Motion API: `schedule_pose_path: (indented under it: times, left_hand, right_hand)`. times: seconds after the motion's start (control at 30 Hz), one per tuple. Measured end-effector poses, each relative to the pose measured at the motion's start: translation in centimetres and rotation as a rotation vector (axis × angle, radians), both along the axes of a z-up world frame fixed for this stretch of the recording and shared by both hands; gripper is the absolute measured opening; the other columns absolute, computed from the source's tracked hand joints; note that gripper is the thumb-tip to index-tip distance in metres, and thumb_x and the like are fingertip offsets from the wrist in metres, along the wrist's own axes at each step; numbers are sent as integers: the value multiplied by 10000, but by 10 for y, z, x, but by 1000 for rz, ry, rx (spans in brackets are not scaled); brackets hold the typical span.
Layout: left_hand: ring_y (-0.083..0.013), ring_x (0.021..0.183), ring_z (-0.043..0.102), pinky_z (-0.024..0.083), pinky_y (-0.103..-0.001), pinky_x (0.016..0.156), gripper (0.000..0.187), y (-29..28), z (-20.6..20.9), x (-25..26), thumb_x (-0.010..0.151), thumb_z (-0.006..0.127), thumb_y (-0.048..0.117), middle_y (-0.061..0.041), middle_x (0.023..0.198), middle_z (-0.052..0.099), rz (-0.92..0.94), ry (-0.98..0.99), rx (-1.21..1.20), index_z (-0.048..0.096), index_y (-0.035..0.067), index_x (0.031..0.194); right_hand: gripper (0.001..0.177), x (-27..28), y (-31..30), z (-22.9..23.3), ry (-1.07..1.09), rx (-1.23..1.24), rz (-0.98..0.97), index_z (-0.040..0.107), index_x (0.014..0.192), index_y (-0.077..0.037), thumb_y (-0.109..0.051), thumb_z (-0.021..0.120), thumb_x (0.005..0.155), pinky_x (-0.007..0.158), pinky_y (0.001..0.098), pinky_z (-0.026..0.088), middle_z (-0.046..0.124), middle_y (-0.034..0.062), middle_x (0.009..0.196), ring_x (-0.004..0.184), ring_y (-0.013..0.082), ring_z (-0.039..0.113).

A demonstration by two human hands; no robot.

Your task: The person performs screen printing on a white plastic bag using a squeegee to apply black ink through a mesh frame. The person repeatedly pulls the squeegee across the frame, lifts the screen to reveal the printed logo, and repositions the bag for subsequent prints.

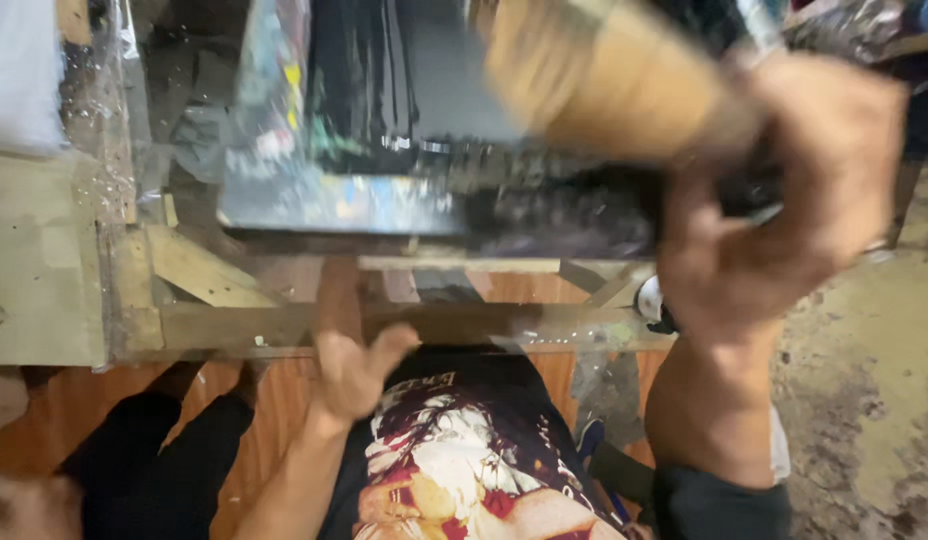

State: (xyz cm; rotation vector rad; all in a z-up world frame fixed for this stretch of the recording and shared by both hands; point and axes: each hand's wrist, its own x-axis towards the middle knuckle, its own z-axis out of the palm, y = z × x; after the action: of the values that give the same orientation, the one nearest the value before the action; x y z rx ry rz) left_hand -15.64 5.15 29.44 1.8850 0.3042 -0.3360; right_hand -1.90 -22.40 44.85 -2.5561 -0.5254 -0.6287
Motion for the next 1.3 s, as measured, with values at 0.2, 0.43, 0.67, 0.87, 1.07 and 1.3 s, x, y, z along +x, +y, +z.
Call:
schedule_pose_path:
  times: [0.2,0.43,0.67,0.87,1.07,1.3]
  left_hand:
    - [-343,1466,513,384,-397,1268,565,-14,45,-14,881,775,61,-265,1492,543,195,97,-885,377,36,1281]
    - [-186,893,450,471,-412,958,451,-15,-26,-50,903,746,44,-24,899,290,412,244,-819,306,138,947]
    - [-143,748,399,325,-316,634,444,-17,-53,-58,939,698,17,-6,804,291,464,281,-828,282,165,886]
    - [-166,831,455,426,-329,728,426,-23,-57,-57,908,732,50,-44,882,338,515,300,-790,316,143,906]
    - [-123,759,474,398,-271,662,406,-25,-52,-53,926,698,-4,-4,808,361,519,277,-784,319,139,892]
    - [-129,864,630,516,-276,782,342,-24,-137,-104,912,760,85,-45,937,536,573,289,-718,479,46,1105]
  right_hand:
    - [453,-26,7,-27,244,-59,31,693,1245,5,98,587,814,979,500,484,717,219,1203,1108,391,679]
    - [332,57,-4,-98,358,-144,135,613,1365,-77,-120,572,1038,929,452,392,708,148,1293,1147,343,640]
    - [444,198,0,-195,277,-218,114,614,1359,-183,-167,687,921,807,470,355,626,90,1074,939,363,581]
    - [497,244,-5,-249,263,-347,104,654,1314,-145,-122,789,837,739,567,398,646,177,1241,1054,438,577]
    - [452,162,-1,-197,411,-365,255,603,1393,-123,-124,684,948,753,525,347,582,161,1076,941,422,543]
    - [343,-4,9,-165,540,-358,167,679,1357,-200,-189,649,1015,803,490,416,597,86,899,827,348,603]
